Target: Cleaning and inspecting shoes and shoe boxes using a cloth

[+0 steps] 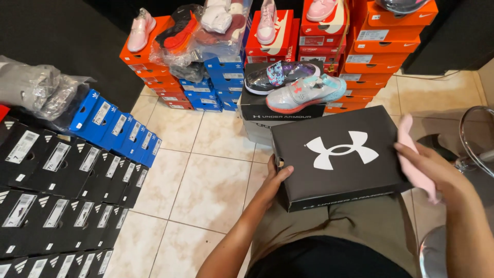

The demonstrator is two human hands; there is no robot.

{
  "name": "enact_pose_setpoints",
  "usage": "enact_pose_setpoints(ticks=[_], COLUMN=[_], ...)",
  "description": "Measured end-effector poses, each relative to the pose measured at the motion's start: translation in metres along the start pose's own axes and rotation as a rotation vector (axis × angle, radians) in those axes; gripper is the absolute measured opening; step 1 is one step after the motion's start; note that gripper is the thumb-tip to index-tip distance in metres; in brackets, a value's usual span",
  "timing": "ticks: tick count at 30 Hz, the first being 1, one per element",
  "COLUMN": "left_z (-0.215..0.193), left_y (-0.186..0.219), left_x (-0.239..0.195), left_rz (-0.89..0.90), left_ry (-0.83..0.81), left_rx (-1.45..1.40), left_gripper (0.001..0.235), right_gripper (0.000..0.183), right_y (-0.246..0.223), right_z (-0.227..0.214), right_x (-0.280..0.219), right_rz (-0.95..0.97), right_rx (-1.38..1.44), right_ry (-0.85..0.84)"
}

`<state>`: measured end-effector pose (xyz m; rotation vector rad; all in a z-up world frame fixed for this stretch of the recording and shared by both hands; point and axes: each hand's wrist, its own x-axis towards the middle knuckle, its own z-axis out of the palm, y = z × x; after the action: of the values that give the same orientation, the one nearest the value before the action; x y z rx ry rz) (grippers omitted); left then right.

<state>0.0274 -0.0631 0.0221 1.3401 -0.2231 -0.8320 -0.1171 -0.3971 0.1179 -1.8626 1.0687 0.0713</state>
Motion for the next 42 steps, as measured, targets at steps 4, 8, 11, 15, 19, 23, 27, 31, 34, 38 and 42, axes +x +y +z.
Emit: enact_pose_setpoints(ticks=[4, 8, 11, 15, 19, 23, 27, 31, 34, 38, 42], left_z=[0.001, 0.004, 0.001, -0.003, -0.006, -0.003, -0.028, -0.056, -0.061, -0.055, -0.063], left_y=[-0.010, -0.019, -0.013, -0.014, 0.003, 0.029, 0.024, -0.002, -0.010, -0.014, -0.040], left_x=[0.008, 0.023, 0.036, 0.065, 0.089, 0.128, 0.205, 0.286, 0.310, 0.314, 0.320], left_rz=[0.109, 0.255, 0.282, 0.259, 0.209, 0.299, 0.139, -0.033, -0.054, -0.002, 0.156], left_ry=[0.037, 0.043, 0.066, 0.059, 0.018, 0.063, 0.681, 0.773, 0.620, 0.645, 0.756], left_rx=[0.010, -0.127, -0.156, -0.132, -0.174, -0.256, -0.258, -0.204, -0.349, -0.250, 0.015], left_gripper=[0.097, 0.096, 0.091, 0.084, 0.083, 0.077, 0.101, 0.103, 0.068, 0.056, 0.045], right_gripper=[0.107, 0.053, 0.066, 0.085, 0.061, 0.097, 0.117, 0.108, 0.077, 0.071, 0.091], right_y=[0.132, 0.191, 0.101, -0.059, 0.027, 0.099, 0.123, 0.135, 0.088, 0.068, 0.148], right_z=[-0.020, -0.010, -0.001, 0.017, 0.010, 0.025, 0.006, -0.025, -0.037, -0.031, -0.046], right_x=[0.089, 0.097, 0.033, -0.099, -0.028, 0.020, 0.023, 0.015, 0.003, -0.008, 0.024], right_rz=[0.571, -0.167, -0.018, 0.141, 0.102, -0.712, -1.463, -0.720, 0.177, -0.039, -0.427], right_rx=[0.539, 0.749, 0.713, 0.506, 0.709, 0.372, -0.150, -0.217, 0.749, 0.688, 1.220], right_ry=[-0.398, -0.330, -0.209, -0.031, -0.049, 0.314, 0.713, 0.566, 0.038, 0.138, -0.489])
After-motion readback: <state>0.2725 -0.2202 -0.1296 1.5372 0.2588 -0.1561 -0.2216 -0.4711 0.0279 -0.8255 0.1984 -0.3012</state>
